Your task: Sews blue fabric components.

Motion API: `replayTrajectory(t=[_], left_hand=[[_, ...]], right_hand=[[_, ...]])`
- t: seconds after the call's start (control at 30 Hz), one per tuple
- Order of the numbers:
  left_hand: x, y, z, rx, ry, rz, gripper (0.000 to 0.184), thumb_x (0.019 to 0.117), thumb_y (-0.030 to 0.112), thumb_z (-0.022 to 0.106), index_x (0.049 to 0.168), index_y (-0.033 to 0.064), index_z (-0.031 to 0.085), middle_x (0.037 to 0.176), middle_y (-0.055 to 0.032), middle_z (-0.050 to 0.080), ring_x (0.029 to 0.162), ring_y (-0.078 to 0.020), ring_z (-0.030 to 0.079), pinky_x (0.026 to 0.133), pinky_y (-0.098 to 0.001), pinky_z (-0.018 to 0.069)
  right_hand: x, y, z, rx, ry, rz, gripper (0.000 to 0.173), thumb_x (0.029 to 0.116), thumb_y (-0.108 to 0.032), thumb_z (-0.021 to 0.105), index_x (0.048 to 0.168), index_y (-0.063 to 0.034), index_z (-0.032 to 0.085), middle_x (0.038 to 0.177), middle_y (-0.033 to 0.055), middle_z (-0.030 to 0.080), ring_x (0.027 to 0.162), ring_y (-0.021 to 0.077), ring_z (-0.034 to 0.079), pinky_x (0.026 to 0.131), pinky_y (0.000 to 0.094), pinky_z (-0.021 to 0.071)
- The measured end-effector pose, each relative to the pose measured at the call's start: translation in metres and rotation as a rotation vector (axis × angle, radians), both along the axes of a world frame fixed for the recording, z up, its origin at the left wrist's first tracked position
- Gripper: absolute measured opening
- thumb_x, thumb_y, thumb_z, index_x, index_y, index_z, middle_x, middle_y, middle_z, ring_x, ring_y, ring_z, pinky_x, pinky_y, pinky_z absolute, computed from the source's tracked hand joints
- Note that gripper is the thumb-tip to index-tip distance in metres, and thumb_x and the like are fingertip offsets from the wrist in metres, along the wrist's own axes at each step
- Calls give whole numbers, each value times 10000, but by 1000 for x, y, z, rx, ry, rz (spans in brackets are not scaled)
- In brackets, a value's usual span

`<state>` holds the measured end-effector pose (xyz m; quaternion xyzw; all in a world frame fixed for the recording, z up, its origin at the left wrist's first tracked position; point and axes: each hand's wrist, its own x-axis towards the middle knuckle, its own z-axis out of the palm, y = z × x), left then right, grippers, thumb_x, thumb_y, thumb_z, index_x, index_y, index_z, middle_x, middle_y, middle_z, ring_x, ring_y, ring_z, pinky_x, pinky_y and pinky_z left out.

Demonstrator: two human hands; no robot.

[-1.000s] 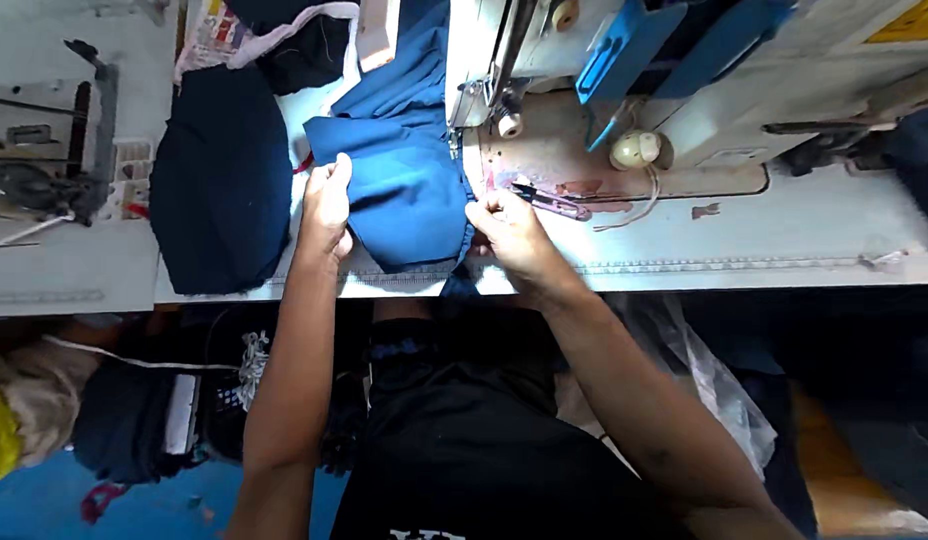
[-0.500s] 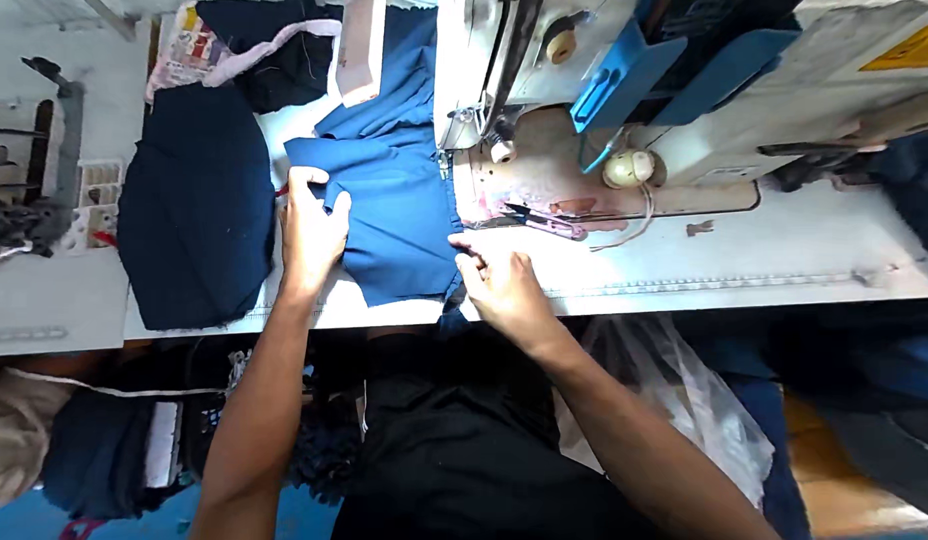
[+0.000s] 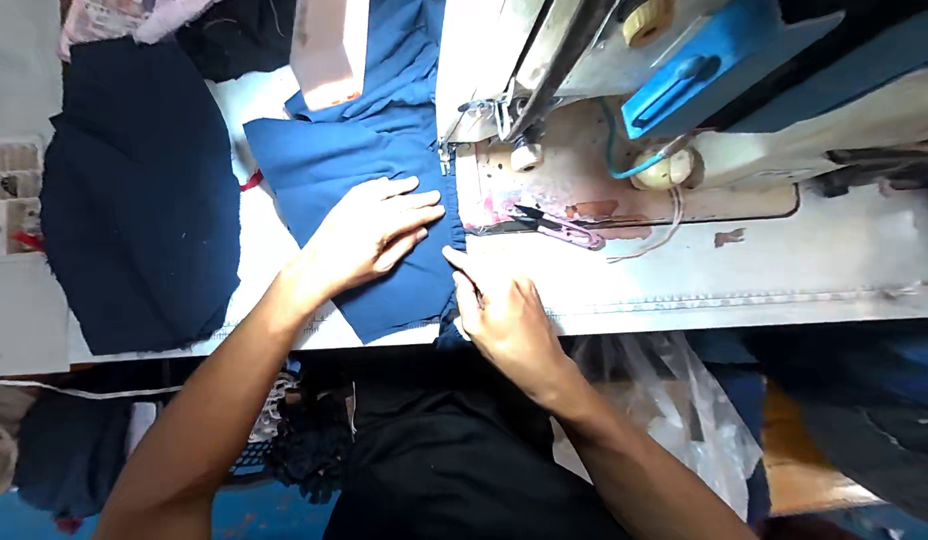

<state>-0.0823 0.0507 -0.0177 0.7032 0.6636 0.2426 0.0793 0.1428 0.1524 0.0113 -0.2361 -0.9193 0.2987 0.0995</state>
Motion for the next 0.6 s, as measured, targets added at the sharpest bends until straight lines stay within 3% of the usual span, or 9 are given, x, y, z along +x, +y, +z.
replayTrajectory(t=[0.13, 0.27, 0.43, 0.6], left_hand=[[-2, 1, 1, 16, -6, 12, 377, 1078, 288, 459, 1353, 174, 690, 1445, 6, 631, 1450, -261, 470, 1210, -473, 329], [-13, 8, -2, 27, -3, -15, 384, 1078, 284, 454, 1364, 171, 684, 1436, 8, 638, 1449, -252, 472, 1212, -459, 331], [-29, 19, -2, 33, -3, -24, 391, 1078, 290, 441, 1364, 181, 684, 1430, 11, 642, 1449, -246, 471, 1218, -467, 320], [-44, 30, -2, 51, 0, -17, 383, 1074, 283, 450, 1348, 169, 692, 1419, 20, 649, 1438, -237, 486, 1218, -464, 325]], right_hand=[[-5, -1, -2, 37, 15, -7, 371, 986, -101, 562, 1331, -85, 698, 985, 93, 730, 783, 186, 684, 700, 342, 581], [-13, 6, -1, 49, 7, 9, 366, 995, -104, 557, 1333, -86, 698, 1081, 104, 742, 907, 195, 719, 787, 346, 597], [-28, 16, 5, 63, -22, 27, 362, 1000, -114, 566, 1338, -81, 691, 965, 86, 715, 794, 188, 688, 703, 343, 584], [-44, 32, 5, 70, -6, 69, 352, 1015, -110, 545, 1334, -69, 688, 1084, 104, 739, 893, 222, 718, 778, 391, 591]])
